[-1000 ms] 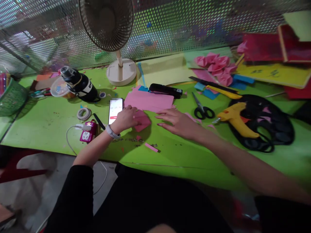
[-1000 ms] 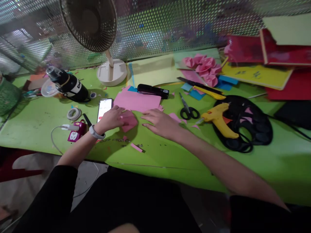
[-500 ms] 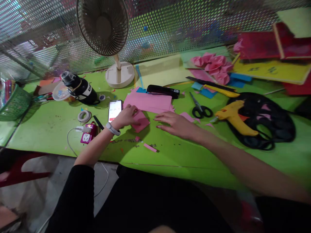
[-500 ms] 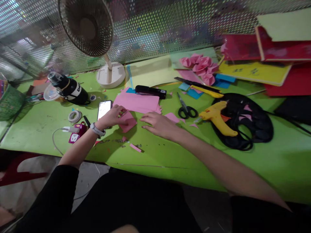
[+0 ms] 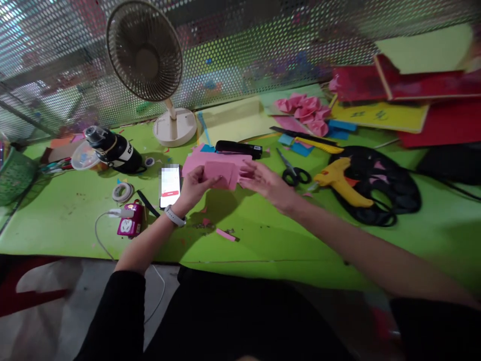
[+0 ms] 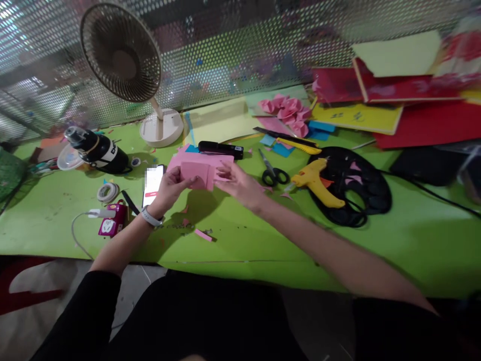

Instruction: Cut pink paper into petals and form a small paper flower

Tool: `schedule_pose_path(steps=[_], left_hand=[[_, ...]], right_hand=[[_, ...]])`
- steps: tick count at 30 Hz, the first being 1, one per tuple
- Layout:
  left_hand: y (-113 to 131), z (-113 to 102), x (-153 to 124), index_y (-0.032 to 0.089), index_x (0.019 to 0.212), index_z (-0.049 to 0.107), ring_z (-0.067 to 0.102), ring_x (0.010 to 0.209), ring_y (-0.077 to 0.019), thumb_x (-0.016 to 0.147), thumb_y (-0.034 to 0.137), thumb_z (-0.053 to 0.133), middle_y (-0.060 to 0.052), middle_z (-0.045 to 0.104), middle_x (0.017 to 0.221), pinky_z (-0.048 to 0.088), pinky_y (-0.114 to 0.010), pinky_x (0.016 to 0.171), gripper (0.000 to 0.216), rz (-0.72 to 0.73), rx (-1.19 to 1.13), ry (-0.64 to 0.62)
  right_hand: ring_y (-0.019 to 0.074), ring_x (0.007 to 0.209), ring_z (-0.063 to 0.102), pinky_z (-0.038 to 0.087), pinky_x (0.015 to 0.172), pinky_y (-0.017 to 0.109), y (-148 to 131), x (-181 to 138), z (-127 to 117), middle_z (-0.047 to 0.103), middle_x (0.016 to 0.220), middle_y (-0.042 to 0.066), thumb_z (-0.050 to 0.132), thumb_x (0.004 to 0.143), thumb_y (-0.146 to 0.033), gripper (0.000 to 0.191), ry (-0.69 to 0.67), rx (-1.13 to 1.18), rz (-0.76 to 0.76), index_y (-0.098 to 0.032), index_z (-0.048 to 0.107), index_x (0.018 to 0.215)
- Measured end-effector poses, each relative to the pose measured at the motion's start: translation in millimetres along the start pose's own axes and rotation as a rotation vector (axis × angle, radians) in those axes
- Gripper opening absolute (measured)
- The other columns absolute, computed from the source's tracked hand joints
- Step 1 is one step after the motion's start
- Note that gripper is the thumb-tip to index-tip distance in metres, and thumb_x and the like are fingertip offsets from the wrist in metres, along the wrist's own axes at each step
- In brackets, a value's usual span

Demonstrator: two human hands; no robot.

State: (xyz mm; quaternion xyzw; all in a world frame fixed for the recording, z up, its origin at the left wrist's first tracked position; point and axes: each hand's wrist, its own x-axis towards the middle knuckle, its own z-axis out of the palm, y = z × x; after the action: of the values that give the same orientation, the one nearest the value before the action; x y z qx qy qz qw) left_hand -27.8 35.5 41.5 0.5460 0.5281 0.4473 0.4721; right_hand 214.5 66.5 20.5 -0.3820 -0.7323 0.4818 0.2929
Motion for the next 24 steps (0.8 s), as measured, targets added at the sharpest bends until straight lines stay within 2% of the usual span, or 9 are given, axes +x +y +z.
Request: schedule_pose_path(steps=[3, 6, 9, 11, 14, 17, 19, 22, 24], left_hand=[[-7.2, 26.4, -4.5, 0.018, 0.097, 0.058, 0.066, 0.091, -0.0167, 0.087, 0.033, 0.072, -0.007, 0.069, 0.098, 0.058, -0.035, 0.083, 0.022, 0.017, 0.028, 0.008], [-12.9, 43.9, -12.9, 0.019, 0.105, 0.058, 0.065, 0.100, -0.0190, 0.090, 0.023, 0.067, -0.010, 0.069, 0.111, 0.056, -0.038, 0.091, 0.018, -0.002, 0.058, -0.079], [-16.8, 49.8, -17.2, 0.018, 0.108, 0.059, 0.065, 0.100, -0.0195, 0.090, 0.020, 0.063, -0.009, 0.069, 0.109, 0.053, -0.036, 0.091, 0.019, 0.021, 0.051, -0.109], [-18.1, 50.4, -17.0, 0.017, 0.104, 0.060, 0.065, 0.096, -0.0185, 0.089, 0.020, 0.063, -0.007, 0.068, 0.103, 0.051, -0.034, 0.089, 0.016, 0.041, 0.046, -0.093], [-17.9, 51.0, -16.2, 0.017, 0.099, 0.058, 0.064, 0.090, -0.0171, 0.086, 0.021, 0.068, -0.004, 0.067, 0.096, 0.051, -0.033, 0.085, 0.016, 0.035, 0.026, -0.074], [-16.2, 51.8, -18.0, 0.018, 0.096, 0.055, 0.063, 0.087, -0.0162, 0.084, 0.023, 0.073, -0.003, 0.065, 0.093, 0.051, -0.032, 0.082, 0.022, -0.010, -0.040, -0.089], [-15.6, 52.0, -20.0, 0.018, 0.096, 0.054, 0.063, 0.085, -0.0156, 0.084, 0.026, 0.076, -0.003, 0.064, 0.092, 0.052, -0.031, 0.079, 0.027, -0.057, -0.081, -0.107], [-17.6, 51.8, -21.9, 0.019, 0.106, 0.052, 0.064, 0.085, -0.0150, 0.085, 0.029, 0.077, -0.003, 0.064, 0.095, 0.054, -0.031, 0.078, 0.034, -0.087, -0.160, -0.092], [-20.8, 51.7, -22.1, 0.019, 0.114, 0.052, 0.065, 0.089, -0.0150, 0.086, 0.027, 0.077, -0.003, 0.064, 0.099, 0.055, -0.032, 0.082, 0.038, -0.054, -0.210, -0.077]], right_hand=[[0.0290, 0.136, 0.058, 0.058, 0.104, 0.050, 3.6, -9.3, 9.2, 0.050, 0.155, 0.015, 0.048, 0.101, -0.036, 0.073, -0.048, 0.044, 0.027, -0.032, 0.014, 0.165], [0.0295, 0.140, 0.053, 0.052, 0.111, 0.053, 5.1, -21.7, 24.9, 0.049, 0.155, 0.014, 0.055, 0.095, -0.031, 0.080, -0.003, 0.131, 0.088, -0.032, 0.015, 0.164], [0.0296, 0.145, 0.046, 0.043, 0.119, 0.054, 4.9, -28.9, 35.0, 0.046, 0.158, 0.012, 0.060, 0.090, -0.026, 0.080, 0.058, 0.184, 0.101, -0.030, 0.025, 0.162], [0.0294, 0.144, 0.047, 0.040, 0.120, 0.054, 3.5, -29.6, 35.7, 0.047, 0.157, 0.011, 0.060, 0.090, -0.026, 0.071, 0.091, 0.161, 0.077, -0.029, 0.036, 0.157], [0.0280, 0.124, 0.063, 0.052, 0.108, 0.053, -1.4, -27.4, 31.1, 0.064, 0.137, 0.011, 0.056, 0.095, -0.029, 0.045, 0.091, 0.121, 0.041, -0.029, 0.056, 0.141], [0.0259, 0.102, 0.069, 0.059, 0.090, 0.047, -8.0, -24.1, 23.1, 0.073, 0.110, 0.009, 0.057, 0.097, -0.035, 0.021, 0.134, 0.009, -0.056, -0.026, 0.071, 0.110], [0.0246, 0.093, 0.069, 0.059, 0.084, 0.044, -11.1, -18.6, 13.0, 0.074, 0.099, 0.008, 0.060, 0.096, -0.037, 0.019, 0.149, -0.071, -0.125, -0.024, 0.074, 0.094], [0.0208, 0.075, 0.068, 0.057, 0.071, 0.037, -9.5, 5.1, -19.3, 0.075, 0.086, 0.005, 0.063, 0.095, -0.040, 0.022, 0.130, -0.097, -0.104, -0.023, 0.075, 0.087], [0.0185, 0.071, 0.067, 0.056, 0.068, 0.034, -3.9, 36.3, -51.9, 0.074, 0.085, 0.003, 0.069, 0.092, -0.036, 0.016, 0.239, -0.126, -0.074, -0.021, 0.075, 0.091]])
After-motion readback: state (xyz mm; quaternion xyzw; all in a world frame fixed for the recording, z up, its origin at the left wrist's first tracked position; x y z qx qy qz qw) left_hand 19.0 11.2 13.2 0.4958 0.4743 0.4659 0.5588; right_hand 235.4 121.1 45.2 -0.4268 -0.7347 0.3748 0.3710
